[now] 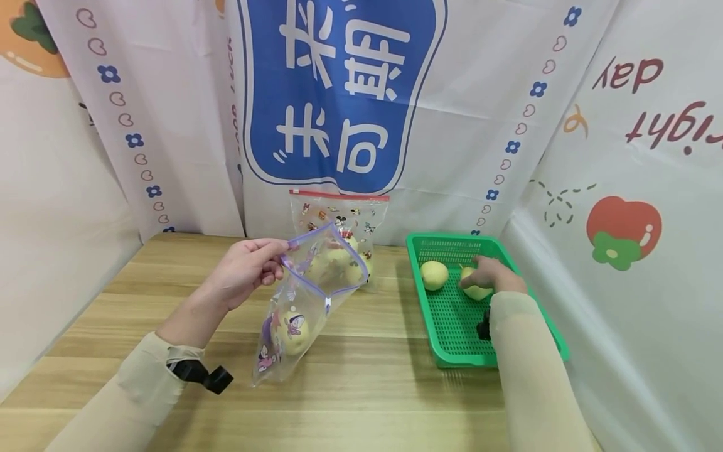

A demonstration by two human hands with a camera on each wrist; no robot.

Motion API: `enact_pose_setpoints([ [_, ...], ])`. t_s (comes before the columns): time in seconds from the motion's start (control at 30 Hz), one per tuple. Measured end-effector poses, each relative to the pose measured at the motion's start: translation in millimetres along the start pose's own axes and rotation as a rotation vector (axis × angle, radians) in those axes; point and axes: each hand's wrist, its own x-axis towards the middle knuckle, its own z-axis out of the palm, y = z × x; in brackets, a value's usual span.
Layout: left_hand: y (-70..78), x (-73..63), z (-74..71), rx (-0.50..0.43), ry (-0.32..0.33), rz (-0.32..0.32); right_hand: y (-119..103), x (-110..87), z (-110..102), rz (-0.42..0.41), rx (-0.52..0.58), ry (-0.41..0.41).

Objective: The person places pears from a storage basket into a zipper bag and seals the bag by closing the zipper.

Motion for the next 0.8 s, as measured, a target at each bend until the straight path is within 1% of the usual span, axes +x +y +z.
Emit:
enact_pose_setpoints([
  [0.1,0.1,-0.2,0.1,0.003,-0.004,-0.001,1,2.0,1,0.025,-0.011,-0.033],
  [0.2,0.3,-0.6,0.0,0.006,-0.007,-0.001,3,4.2,3,0.023,-0.015,-0.054],
  [0.27,0.3,-0.5,-0.2,0.008,-0.008,-0.003,5,5.3,5,0.01,-0.011,-0.052],
  [0.5,1.6,0.6,0.0,0.02,-0.012,-0.01,11,5.5,8,-0.033,0.002,0.023],
  [0.67,1.4,0.1,-0.4,0.015,-0.01,-0.017,16,7.1,8,-0.054,-0.002,0.052],
  [0.8,1.1,-0.2,-0.1,0.017,-0.01,-0.016,20,7.5,9,-0.086,-0.006,0.085],
])
